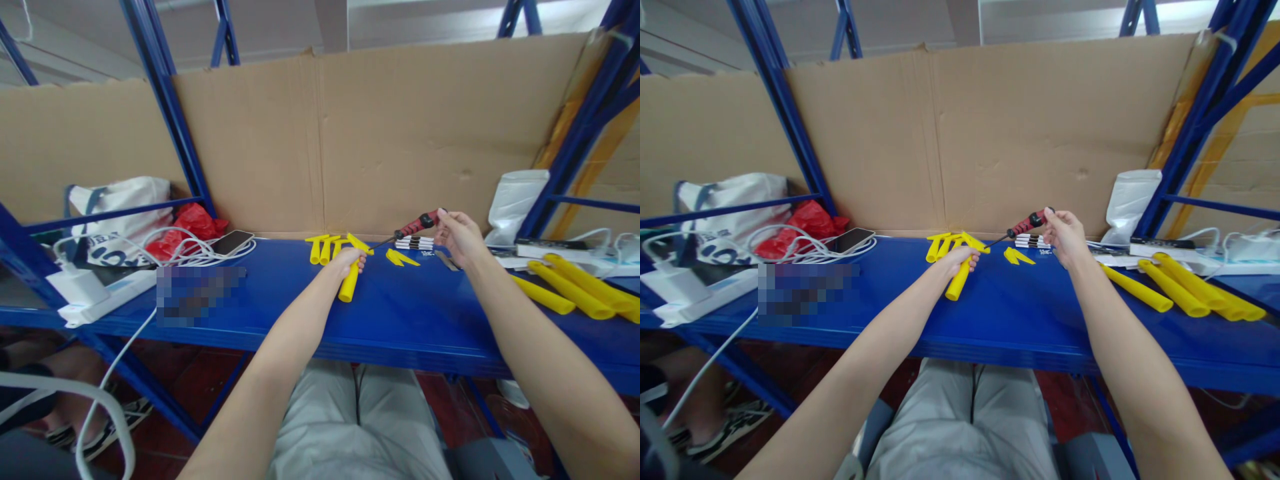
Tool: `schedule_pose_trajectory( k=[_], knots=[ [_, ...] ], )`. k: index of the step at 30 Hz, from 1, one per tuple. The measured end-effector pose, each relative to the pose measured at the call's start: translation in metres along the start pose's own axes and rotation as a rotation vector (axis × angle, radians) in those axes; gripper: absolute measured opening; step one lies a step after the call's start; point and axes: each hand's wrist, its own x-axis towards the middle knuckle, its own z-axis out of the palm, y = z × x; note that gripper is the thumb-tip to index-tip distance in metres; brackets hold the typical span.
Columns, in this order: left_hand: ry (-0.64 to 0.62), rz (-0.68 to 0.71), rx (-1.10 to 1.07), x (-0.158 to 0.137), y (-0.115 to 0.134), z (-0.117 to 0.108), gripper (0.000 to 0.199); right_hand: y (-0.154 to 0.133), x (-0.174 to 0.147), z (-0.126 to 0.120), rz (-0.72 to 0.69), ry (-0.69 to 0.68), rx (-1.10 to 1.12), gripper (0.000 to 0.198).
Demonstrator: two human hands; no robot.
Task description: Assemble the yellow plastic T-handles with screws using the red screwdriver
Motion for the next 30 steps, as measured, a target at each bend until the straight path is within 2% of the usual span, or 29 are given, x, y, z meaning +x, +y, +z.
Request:
schedule_pose_trajectory(
  k=[9,17,22,30],
  knots=[
    [0.004,0.006,0.010,-0.0007,0.0001,0.0010,0.022,0.0014,-0.0012,0.0023,-0.014,0.025,-0.030,0.031],
    [0.008,-0.002,0.009,0.0012,-0.0003,0.0002,0.022,-0.0036,-0.0033,0.0013,0.026,-0.098,0.002,0.027],
    [0.008,-0.001,0.012,0.0020,-0.0006,0.0000,0.023,-0.0038,-0.0034,0.0006,0.044,-0.114,0.030,0.025],
    [0.005,-0.004,0.009,0.0027,-0.0009,-0.0006,0.023,0.0001,-0.0004,0.0002,-0.030,-0.046,-0.016,0.033]
  ],
)
